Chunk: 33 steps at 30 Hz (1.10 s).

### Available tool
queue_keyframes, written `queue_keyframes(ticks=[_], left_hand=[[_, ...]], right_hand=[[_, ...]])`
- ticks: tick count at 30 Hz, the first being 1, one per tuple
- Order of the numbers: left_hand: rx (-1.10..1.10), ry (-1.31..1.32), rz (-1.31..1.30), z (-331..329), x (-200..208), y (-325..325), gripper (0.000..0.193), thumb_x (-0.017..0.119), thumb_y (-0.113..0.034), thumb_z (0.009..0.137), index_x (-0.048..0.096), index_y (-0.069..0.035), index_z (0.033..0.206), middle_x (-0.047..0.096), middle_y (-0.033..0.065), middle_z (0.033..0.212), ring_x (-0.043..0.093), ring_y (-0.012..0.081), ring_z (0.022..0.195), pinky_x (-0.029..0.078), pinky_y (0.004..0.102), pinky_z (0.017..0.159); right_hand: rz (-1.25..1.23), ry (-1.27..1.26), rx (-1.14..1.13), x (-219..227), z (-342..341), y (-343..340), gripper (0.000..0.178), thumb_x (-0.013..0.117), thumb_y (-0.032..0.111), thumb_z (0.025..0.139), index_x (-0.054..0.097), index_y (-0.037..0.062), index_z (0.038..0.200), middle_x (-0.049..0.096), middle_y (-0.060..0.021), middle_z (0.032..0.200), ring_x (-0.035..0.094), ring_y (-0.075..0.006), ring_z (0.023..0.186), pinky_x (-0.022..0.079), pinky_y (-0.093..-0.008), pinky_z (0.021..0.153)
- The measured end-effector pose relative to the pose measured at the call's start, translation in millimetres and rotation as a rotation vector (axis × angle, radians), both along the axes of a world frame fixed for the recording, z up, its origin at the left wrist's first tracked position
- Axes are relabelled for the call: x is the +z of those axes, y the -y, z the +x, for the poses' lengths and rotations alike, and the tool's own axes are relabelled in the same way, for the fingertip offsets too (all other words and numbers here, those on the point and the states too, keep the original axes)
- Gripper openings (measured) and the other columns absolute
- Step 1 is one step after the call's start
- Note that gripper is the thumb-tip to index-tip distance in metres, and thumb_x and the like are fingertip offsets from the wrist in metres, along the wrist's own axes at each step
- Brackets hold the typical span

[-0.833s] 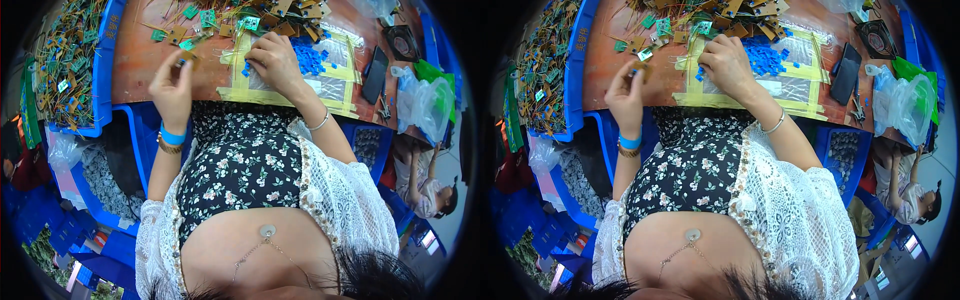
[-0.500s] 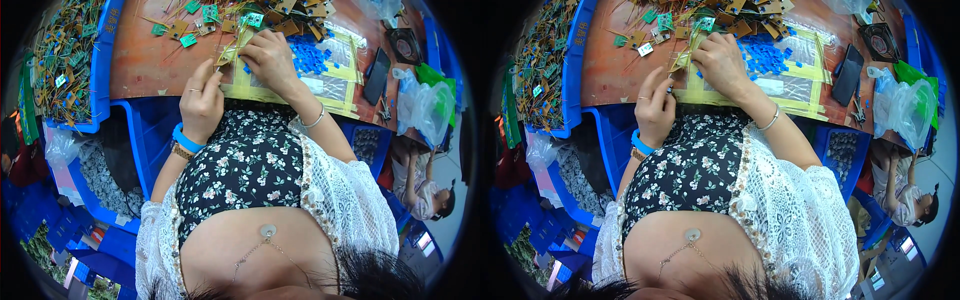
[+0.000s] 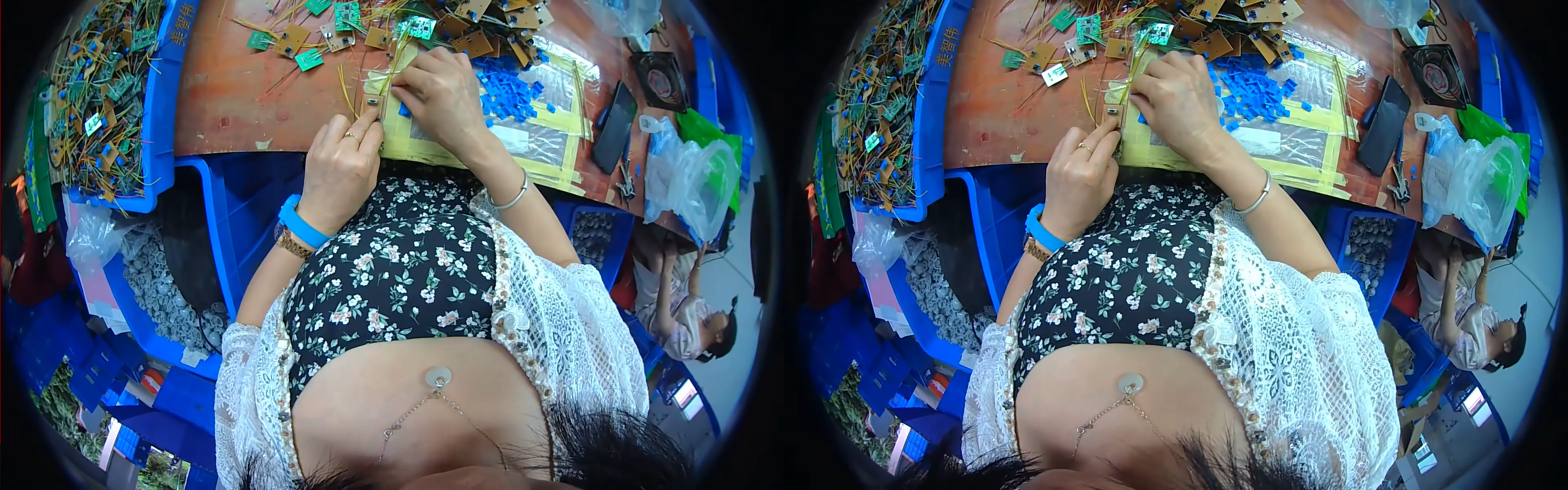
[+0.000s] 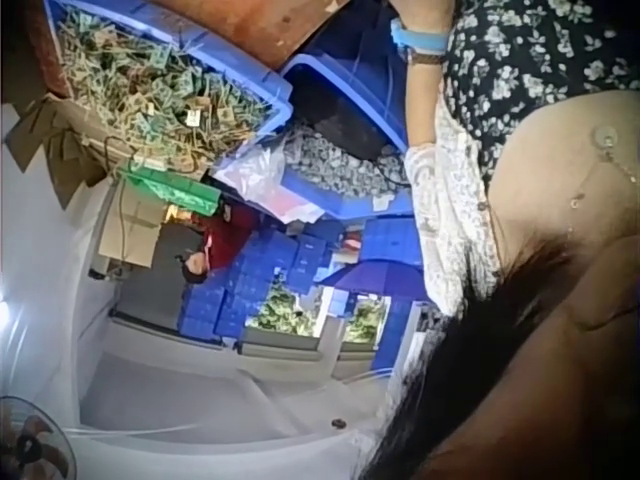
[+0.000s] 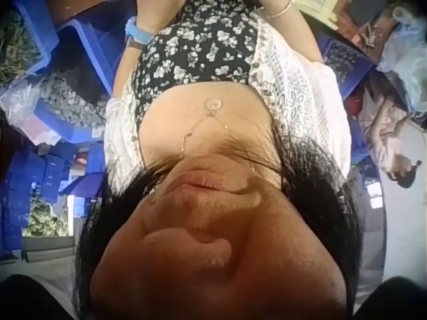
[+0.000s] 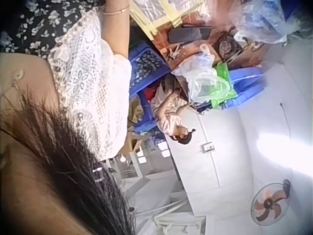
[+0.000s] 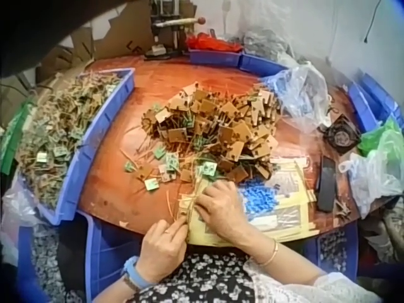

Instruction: Assembling and sorting small circuit boards with attached sensors on a workbench.

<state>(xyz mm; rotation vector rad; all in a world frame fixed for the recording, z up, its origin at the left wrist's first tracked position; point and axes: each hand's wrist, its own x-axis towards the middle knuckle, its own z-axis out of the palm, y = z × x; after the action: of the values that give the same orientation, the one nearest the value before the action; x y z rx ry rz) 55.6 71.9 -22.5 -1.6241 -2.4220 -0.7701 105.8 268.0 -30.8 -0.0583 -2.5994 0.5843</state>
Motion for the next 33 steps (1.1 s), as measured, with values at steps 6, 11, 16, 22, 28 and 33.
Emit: queue_keyframes(ticks=[6,11,16,22,28,33], left_hand=[[0.076,0.012,-0.024,6,3,-1,0.02,0.067,-0.005,0.079,0.069,-0.003,0.099,0.072,0.0076,0.113,0.058,0.023,0.086,0.046,0.0356,0.075],[0.064,0.026,-0.041,4,5,-2,0.02,0.067,-0.005,0.079,0.07,-0.003,0.099,0.072,0.0069,0.112,0.058,0.0228,0.086,0.046,0.0356,0.075],[0.066,0.014,-0.043,3,5,-1,0.02,0.067,-0.006,0.079,0.07,-0.002,0.099,0.072,0.0069,0.111,0.058,0.0228,0.087,0.046,0.0358,0.075],[0.069,0.013,-0.047,4,5,-1,0.019,0.067,-0.006,0.079,0.07,-0.002,0.098,0.072,0.0074,0.11,0.058,0.0229,0.087,0.047,0.0357,0.075],[0.078,0.013,-0.037,5,3,-1,0.02,0.066,-0.006,0.08,0.07,-0.001,0.099,0.073,0.0079,0.113,0.058,0.0225,0.087,0.047,0.0358,0.075],[0.032,0.01,-0.022,-3,21,13,0.022,0.067,-0.004,0.079,0.071,-0.004,0.101,0.073,0.0085,0.11,0.059,0.0233,0.082,0.047,0.0369,0.075]], right_hand=[[-0.22,0.04,0.058,7,-4,22,0.012,0.079,0.014,0.077,0.071,0.0041,0.077,0.066,-0.0082,0.075,0.062,-0.0287,0.079,0.047,-0.0417,0.069],[-0.304,0.076,0.049,0,-11,25,0.012,0.078,0.013,0.078,0.071,0.0033,0.079,0.066,-0.0089,0.075,0.062,-0.0295,0.08,0.048,-0.0421,0.071],[-0.3,0.136,0.048,4,-15,25,0.013,0.077,0.012,0.078,0.068,0.0026,0.079,0.065,-0.0097,0.076,0.062,-0.0307,0.08,0.049,-0.042,0.072],[-0.215,0.042,0.096,-1,-13,25,0.016,0.076,0.009,0.078,0.062,0.0006,0.075,0.063,-0.0111,0.074,0.059,-0.0329,0.077,0.048,-0.0429,0.071],[-0.338,0.095,0.117,-1,-12,19,0.016,0.076,0.007,0.077,0.062,0.0001,0.073,0.062,-0.0119,0.074,0.059,-0.0328,0.077,0.047,-0.0433,0.07],[-0.377,0.059,0.186,8,-6,10,0.009,0.077,0.009,0.081,0.072,0.0018,0.085,0.069,-0.01,0.081,0.063,-0.0267,0.079,0.05,-0.0377,0.071]])
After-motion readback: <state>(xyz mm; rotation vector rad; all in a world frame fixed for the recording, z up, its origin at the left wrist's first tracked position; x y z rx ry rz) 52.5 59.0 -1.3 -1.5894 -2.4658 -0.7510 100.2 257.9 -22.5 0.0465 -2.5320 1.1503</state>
